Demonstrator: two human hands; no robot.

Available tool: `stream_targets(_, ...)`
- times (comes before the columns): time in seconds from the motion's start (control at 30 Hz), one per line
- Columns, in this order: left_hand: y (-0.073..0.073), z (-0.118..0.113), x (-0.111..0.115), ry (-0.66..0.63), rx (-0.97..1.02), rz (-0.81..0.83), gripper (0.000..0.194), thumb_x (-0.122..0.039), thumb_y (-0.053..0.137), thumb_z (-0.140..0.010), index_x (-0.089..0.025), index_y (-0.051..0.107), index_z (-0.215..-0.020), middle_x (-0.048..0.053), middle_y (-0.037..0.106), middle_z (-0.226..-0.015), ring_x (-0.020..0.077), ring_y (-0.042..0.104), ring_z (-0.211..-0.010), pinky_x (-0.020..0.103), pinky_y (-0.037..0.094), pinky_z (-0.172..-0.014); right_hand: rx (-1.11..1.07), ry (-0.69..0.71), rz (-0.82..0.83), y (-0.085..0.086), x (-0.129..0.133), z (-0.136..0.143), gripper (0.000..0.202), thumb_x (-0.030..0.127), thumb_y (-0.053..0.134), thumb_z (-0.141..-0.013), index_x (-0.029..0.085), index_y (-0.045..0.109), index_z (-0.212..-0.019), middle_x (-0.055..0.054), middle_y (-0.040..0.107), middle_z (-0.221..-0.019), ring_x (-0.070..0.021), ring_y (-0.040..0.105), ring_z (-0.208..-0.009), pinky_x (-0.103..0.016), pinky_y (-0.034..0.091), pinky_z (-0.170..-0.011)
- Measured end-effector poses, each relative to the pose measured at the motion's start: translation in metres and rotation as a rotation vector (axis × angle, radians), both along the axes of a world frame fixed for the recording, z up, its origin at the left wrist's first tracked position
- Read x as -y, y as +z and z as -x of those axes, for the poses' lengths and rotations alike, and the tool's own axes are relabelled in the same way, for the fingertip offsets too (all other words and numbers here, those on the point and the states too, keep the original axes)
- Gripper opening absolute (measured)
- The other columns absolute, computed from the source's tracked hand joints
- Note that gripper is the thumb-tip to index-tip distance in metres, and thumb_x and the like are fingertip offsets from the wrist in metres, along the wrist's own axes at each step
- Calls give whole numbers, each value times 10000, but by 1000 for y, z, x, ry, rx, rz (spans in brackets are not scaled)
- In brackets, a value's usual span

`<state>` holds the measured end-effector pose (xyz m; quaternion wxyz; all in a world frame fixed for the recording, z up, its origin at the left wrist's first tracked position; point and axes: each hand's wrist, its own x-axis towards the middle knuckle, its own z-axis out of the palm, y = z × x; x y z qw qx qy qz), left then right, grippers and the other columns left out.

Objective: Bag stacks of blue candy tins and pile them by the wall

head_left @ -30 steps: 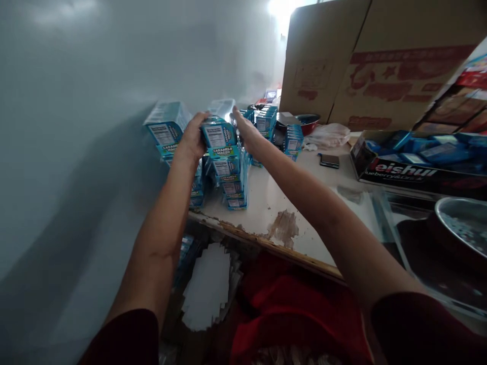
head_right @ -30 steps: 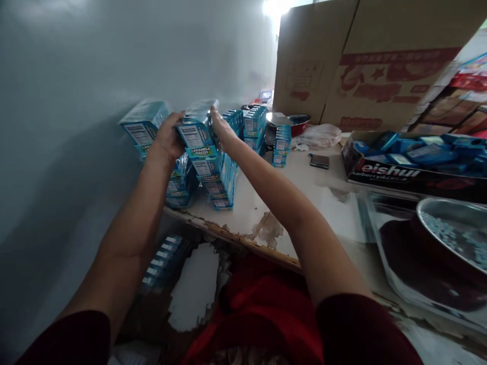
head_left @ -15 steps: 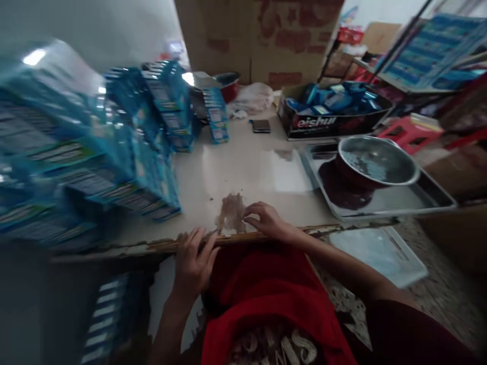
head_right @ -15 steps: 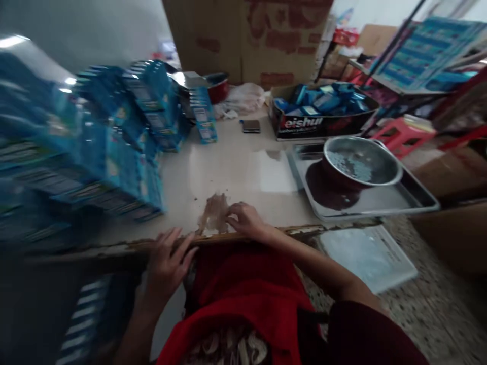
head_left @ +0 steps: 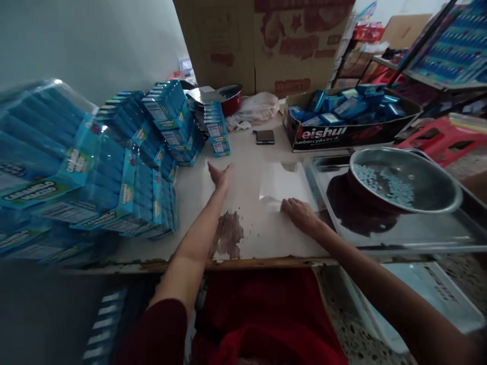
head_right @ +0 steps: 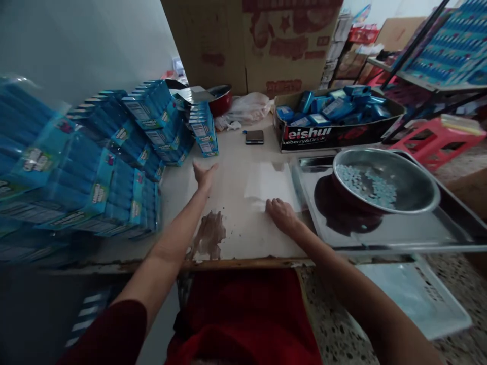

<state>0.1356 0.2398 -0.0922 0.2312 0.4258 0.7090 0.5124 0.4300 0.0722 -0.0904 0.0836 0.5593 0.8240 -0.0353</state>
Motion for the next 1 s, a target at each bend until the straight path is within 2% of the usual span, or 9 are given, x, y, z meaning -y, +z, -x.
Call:
stream_targets(0.1, 6, -9, -71, 113, -12, 16, 1215, -247, 952, -759, 40, 191, -1661, 409, 321, -1701, 411, 294, -1672, 455, 285, -1344, -56, -18, -36, -6, 7, -8, 348, 68, 448, -1064, 126, 679, -1317, -190, 731, -1278, -281, 674, -1209, -347, 534, -940)
stream_targets(0.2, 7, -8, -119, 228, -109, -72, 1273, -290, 985, -732, -14, 188, -1685, 350, 344, -1709, 387, 347, -1645, 423, 305, -1330, -72, -61, -40, -7, 15, -13, 295, 68, 486, -1047, 169, 748, -1137, -171, 736, -1301, -283, 670, -1241, -339, 542, -947)
stream_targets(0.3, 1, -2, -143, 258, -178, -135, 1284, -299, 990, -726, -72, 179, -1695, 311, 411, -1679, 362, 444, -1589, 424, 366, -1293, -62, -115, -52, -7, 19, -18, 310, 72, 514, -1032, 209, 781, -1110, -139, 777, -1232, -287, 692, -1189, -343, 536, -835)
stream_targets(0.4, -3, 2, -150, 255, -228, -199, 1263, -297, 994, -716, -62, 202, -1671, 311, 402, -1690, 343, 410, -1606, 410, 331, -1314, -134, -209, -108, -12, 18, -25, 302, 159, 530, -1059, 252, 808, -985, -97, 809, -1051, -271, 719, -1039, -348, 484, -724)
stream_targets(0.53, 11, 1, -151, 270, -303, -295, 1268, -241, 986, -684, -58, 201, -1664, 308, 373, -1710, 346, 361, -1627, 406, 297, -1332, -358, -343, -195, -24, 9, -30, 308, 277, 567, -1039, 259, 793, -831, -64, 813, -948, -246, 730, -966, -345, 471, -742)
stream_targets(0.67, 40, -1, -149, 254, -248, -182, 1156, -156, 931, -696, -19, 251, -1620, 319, 449, -1650, 366, 449, -1578, 437, 356, -1300, -598, -465, -220, -30, 1, -29, 250, 398, 687, -894, 247, 735, -701, -52, 781, -832, -249, 715, -873, -351, 459, -730)
stream_targets(0.77, 62, 8, -138, 274, -231, -157, 1079, -176, 924, -715, -7, 305, -1582, 306, 472, -1641, 344, 485, -1553, 413, 364, -1295, -947, -632, -120, -31, -3, -30, 342, 538, 775, -784, 227, 730, -651, -52, 741, -702, -227, 667, -711, -343, 459, -662)
stream_targets(0.9, 83, 32, -91, 165, -253, -220, 1065, -352, 928, -730, 22, 355, -1546, 231, 575, -1549, 304, 589, -1447, 359, 437, -1206, -1337, -760, 53, -30, -9, -35, 463, 614, 902, -654, 173, 764, -688, -54, 709, -631, -179, 599, -585, -308, 421, -572)
stream_targets(1.0, 82, 43, -24, 165, -276, -279, 1020, -356, 939, -663, -62, 444, -1505, 191, 628, -1501, 313, 642, -1381, 411, 492, -1170, -1437, -728, 44, -30, -15, -35, 523, 643, 943, -602, 174, 716, -651, -26, 656, -599, -157, 566, -552, -296, 408, -551)
